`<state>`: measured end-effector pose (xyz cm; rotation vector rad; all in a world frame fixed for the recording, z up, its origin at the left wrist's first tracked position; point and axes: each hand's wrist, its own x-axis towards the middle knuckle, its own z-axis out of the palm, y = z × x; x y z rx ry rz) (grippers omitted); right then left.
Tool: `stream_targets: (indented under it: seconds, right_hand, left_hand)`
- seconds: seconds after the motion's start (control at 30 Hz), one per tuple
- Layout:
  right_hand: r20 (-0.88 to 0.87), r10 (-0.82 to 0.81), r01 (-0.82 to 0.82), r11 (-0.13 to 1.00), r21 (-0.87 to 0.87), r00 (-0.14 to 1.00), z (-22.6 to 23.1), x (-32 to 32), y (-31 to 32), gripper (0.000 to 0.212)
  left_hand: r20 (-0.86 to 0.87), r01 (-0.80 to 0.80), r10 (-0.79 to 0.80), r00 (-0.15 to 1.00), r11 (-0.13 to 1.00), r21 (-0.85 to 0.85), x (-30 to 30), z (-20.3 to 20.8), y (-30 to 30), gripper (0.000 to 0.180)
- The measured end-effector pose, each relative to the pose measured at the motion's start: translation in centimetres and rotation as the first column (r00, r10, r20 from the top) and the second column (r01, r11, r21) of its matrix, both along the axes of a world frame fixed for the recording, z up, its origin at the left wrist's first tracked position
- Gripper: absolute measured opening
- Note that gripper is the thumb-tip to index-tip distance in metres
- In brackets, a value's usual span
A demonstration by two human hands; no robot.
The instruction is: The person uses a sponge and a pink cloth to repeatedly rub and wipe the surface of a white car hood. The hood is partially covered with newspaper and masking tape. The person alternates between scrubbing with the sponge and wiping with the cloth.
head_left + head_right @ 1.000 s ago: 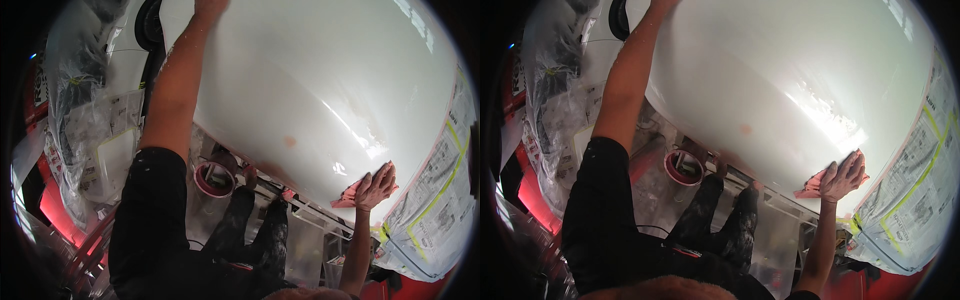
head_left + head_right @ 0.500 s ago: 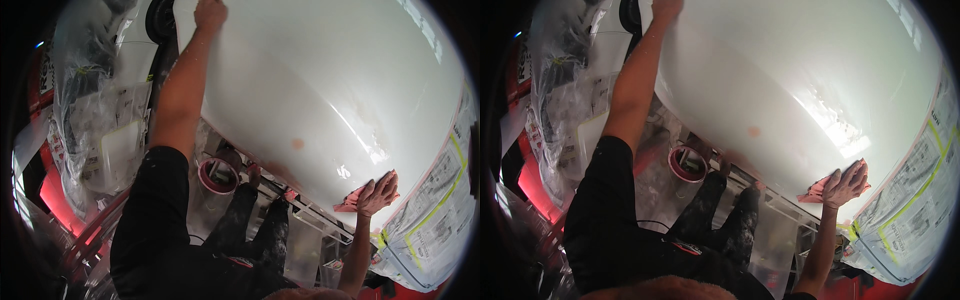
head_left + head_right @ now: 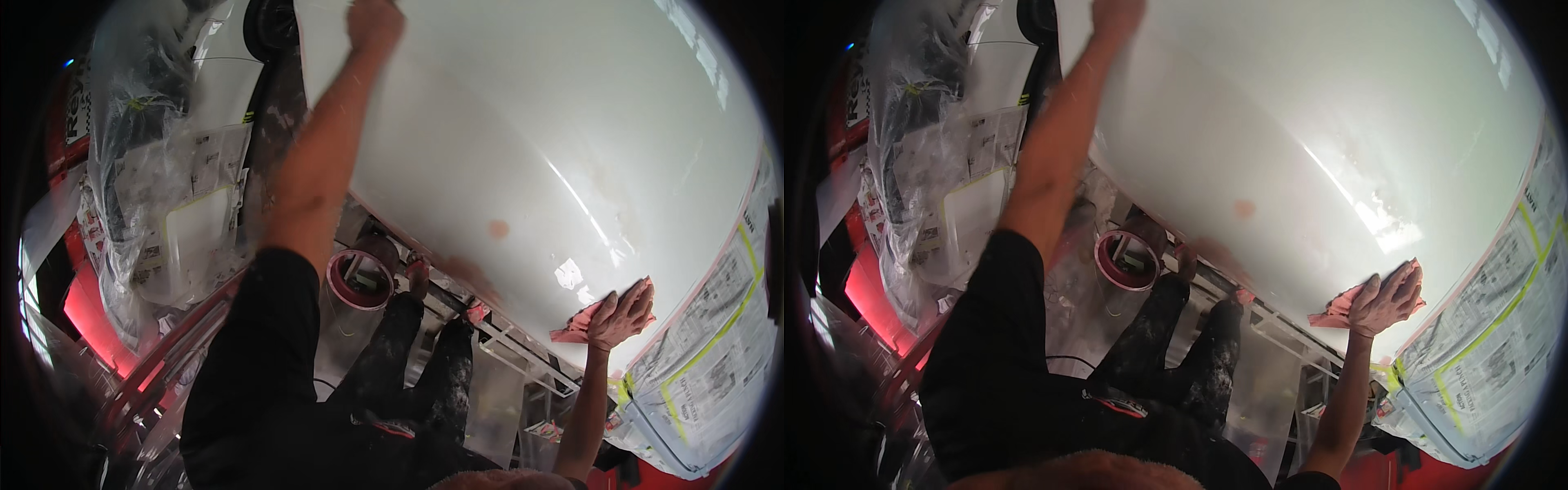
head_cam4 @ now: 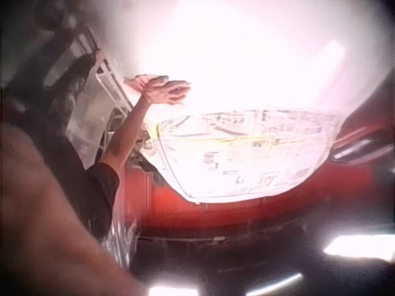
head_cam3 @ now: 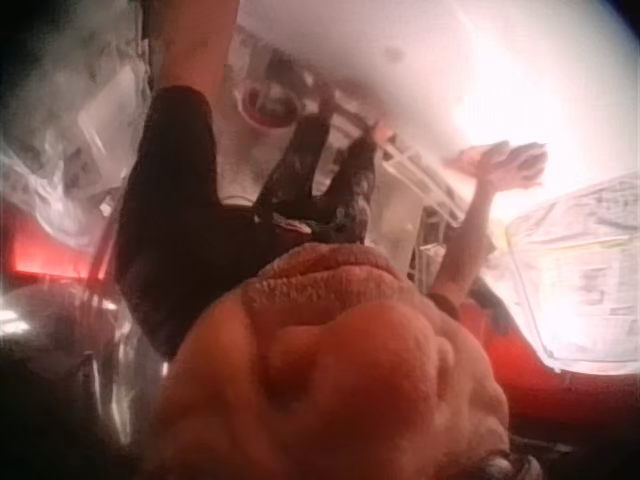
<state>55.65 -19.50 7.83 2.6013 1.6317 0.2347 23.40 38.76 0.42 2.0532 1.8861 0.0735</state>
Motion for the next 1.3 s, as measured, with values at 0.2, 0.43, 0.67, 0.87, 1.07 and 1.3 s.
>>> stream_targets:
  seconds: [0.2, 0.43, 0.67, 0.87, 1.07, 1.3]
  right_hand:
    - [0.06, 0.0, 0.002, 0.999, -0.036, 0.998, 0.9, 0.4, -0.6, 0.065]
    - [-0.012, 0.032, -0.031, 0.998, 0.062, 0.999, -0.2, -0.7, 1.2, 0.062]
    - [-0.033, -0.12, 0.121, 0.992, 0.032, 0.992, -0.8, 0.0, -0.8, 0.063]
    - [-0.055, -0.132, 0.136, 0.988, 0.071, 0.99, -0.7, 0.4, -0.5, 0.065]
    - [-0.077, -0.165, 0.173, 0.979, 0.108, 0.983, -0.7, 0.3, -2.0, 0.062]
    - [-0.157, -0.116, 0.147, 0.968, 0.203, 0.981, -0.8, 0.2, -1.3, 0.061]
  left_hand:
    - [0.179, 0.552, -0.766, 0.617, 0.584, 0.595, 6.2, 1.5, -19.5, 0.038]
    - [0.012, 0.214, -0.255, 0.967, 0.836, 0.506, -3.0, -1.1, 1.4, 0.04]
    - [0.207, 0.601, -0.809, 0.55, 0.556, 0.575, 21.4, 2.9, -24.7, 0.051]
    - [0.279, 0.756, -0.924, 0.261, 0.375, 0.536, 32.1, 5.9, -30.2, 0.05]
    - [0.292, 0.852, -0.931, 0.218, 0.328, 0.409, 18.0, 4.7, -38.4, 0.053]
    - [0.193, 0.696, -0.921, 0.338, 0.382, 0.608, 30.4, 4.9, -35.6, 0.042]
